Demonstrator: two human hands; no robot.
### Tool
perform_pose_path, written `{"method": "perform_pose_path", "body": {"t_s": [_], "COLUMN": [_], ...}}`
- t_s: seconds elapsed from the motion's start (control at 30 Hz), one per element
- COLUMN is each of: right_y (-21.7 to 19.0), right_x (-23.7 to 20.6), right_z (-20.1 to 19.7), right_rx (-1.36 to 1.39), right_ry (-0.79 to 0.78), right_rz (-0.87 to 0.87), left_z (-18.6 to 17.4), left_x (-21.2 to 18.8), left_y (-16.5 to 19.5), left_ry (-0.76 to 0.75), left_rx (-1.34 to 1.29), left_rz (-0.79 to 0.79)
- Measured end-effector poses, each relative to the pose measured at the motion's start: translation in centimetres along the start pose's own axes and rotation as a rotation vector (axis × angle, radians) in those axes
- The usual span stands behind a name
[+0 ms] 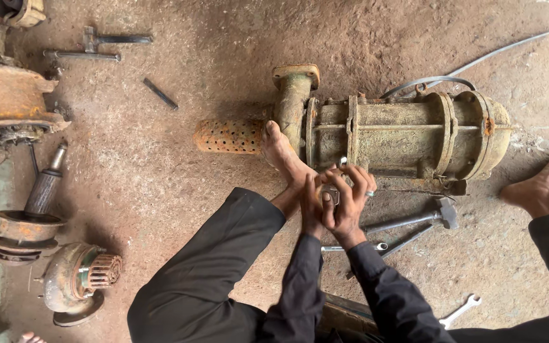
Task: The person sits on the floor and uses a wrench to tighten bolts on a large, rusty water pump. They systematically work around the flange, adjusting the tool and applying force to secure the components.
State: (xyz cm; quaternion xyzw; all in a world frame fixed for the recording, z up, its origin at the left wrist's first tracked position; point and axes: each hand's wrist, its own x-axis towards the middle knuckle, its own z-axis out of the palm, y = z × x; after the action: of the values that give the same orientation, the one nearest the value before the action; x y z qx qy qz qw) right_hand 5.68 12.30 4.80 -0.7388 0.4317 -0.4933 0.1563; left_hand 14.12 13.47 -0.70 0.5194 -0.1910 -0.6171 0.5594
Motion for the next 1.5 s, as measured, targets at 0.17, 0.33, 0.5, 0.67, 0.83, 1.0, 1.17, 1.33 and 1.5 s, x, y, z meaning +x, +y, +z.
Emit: {"method": "perform_pose_path", "body": {"t_s": [0.17,0.33,0.5,0.67,0.83,1.0,1.17,1.33,1.5], "right_y": [-0.8,-0.2,-5.9,-10.2,-4.4,-2.5,-1.1,0.7,1.4], "right_x": [1.9,0.5,0.8,4.1,5.7,4.7,5.8,7.9,16.9], "right_z": [-1.0,-0.5,-4.6,-5.9,-2.2,-1.4,0.0,1.1,3.4], "right_rx": [0.093,0.229,0.145,0.192,-0.137,-0.085,-0.219,-0.248,-0.376], "right_ry": [-0.195,-0.247,0.052,-0.364,-0.388,-0.449,-0.464,-0.506,-0.476], "right_rz": [0.023,0.221,-0.024,-0.609,-0.590,-0.404,-0.339,-0.304,-0.223], "left_z": [-1.4,-2.8,-1.2,0.1,-2.7,-2.9,-2.0,-1.2,3.3], "left_x": [4.3,6.2,4.7,3.0,4.5,5.5,5.9,5.1,9.9], "left_y": [2.0,3.1,0.5,-0.8,2.0,5.0,6.7,7.6,9.6], "left_ry": [0.004,-0.107,-0.232,-0.189,-0.042,-0.004,0.017,0.102,0.297], "left_rx": [0.041,0.085,0.071,0.020,0.041,0.058,0.082,0.113,0.225], "left_rz": [-0.026,-0.117,-0.195,-0.129,-0.043,-0.006,0.022,0.030,0.101]}}
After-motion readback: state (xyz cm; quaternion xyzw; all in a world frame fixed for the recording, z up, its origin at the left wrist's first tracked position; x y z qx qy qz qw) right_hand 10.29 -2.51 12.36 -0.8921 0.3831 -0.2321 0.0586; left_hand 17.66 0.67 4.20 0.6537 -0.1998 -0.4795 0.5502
